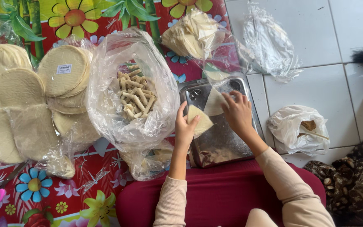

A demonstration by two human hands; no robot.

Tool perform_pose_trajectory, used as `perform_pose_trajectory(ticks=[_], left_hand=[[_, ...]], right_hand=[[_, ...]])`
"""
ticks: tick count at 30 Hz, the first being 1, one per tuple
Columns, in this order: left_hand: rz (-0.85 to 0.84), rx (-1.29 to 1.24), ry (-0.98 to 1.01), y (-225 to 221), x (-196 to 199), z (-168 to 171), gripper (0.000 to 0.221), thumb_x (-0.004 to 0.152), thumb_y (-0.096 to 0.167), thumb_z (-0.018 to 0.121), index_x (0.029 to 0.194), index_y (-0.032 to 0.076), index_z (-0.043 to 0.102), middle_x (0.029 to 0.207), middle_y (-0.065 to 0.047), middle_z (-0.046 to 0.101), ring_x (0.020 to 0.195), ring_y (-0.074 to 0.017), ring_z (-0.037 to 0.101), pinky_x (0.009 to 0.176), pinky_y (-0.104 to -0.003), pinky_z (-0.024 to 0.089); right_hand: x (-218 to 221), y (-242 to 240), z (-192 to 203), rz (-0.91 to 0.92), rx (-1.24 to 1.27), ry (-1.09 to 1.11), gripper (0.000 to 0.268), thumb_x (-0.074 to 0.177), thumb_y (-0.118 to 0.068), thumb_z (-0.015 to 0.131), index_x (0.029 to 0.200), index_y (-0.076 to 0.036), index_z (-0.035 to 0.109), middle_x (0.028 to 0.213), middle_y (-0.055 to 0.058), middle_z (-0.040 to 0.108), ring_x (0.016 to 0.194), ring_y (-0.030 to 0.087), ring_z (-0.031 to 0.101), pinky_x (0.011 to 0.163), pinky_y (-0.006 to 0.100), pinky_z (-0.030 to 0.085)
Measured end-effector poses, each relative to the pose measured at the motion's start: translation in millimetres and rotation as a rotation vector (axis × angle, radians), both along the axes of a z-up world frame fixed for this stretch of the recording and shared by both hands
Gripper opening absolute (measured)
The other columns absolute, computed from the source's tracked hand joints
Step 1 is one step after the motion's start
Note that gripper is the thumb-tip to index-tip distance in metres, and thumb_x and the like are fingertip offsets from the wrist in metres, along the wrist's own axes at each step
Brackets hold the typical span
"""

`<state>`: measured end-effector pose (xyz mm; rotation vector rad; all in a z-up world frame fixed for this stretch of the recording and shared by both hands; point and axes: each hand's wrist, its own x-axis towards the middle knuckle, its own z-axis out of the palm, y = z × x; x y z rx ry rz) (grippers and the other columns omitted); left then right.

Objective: The person prepares snacks by hand, using a small wooden spatula to place filling onto thin dough wrappers and then rolling them into cylindrical shapes on a metal tray.

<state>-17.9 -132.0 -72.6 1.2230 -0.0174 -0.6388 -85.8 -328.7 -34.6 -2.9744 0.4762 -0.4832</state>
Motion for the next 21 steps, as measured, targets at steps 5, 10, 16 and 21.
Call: perform_pose_trajectory(ticks=[5,10,16,21], left_hand=[[-0.150,-0.111,0.038,-9.1,-8.7,-1.1,0.079,0.097,-0.001,0.062,0.164,0.010,0.023,0.108,-0.015,0.072,0.089,-0.0107,0.068,0.078,-0.026,0.057],[-0.292,-0.054,0.099,-13.4,-19.0,-6.5,0.076,0.092,-0.002,0.067,0.158,0.008,0.032,0.104,-0.013,0.074,0.089,-0.0109,0.070,0.077,-0.027,0.058],[-0.303,0.148,-0.001,-12.9,-25.0,-22.9,0.064,0.091,0.000,0.070,0.150,0.004,0.045,0.100,-0.014,0.076,0.085,-0.0122,0.070,0.074,-0.028,0.056],[-0.313,0.640,-0.272,-3.3,-18.4,-2.9,0.060,0.087,0.005,0.075,0.143,0.007,0.053,0.097,-0.022,0.077,0.083,-0.0274,0.075,0.073,-0.037,0.057]], right_hand=[[-29.1,18.9,18.7,-0.007,0.749,0.073,0.040,0.095,-0.025,0.070,0.129,-0.005,0.060,0.109,0.012,0.071,0.096,0.023,0.071,0.082,0.034,0.058],[-50.8,27.9,2.4,-0.252,1.148,0.125,0.032,0.089,-0.020,0.076,0.110,0.002,0.066,0.094,0.013,0.077,0.082,0.017,0.074,0.068,0.027,0.060],[-65.1,26.7,-8.8,-0.324,0.970,0.100,0.024,0.091,-0.020,0.076,0.104,0.000,0.075,0.094,0.011,0.076,0.083,0.018,0.073,0.072,0.030,0.059],[-53.2,9.7,1.7,-0.315,0.832,0.025,0.028,0.093,-0.018,0.076,0.115,0.000,0.072,0.096,0.012,0.076,0.085,0.017,0.073,0.077,0.032,0.059]])
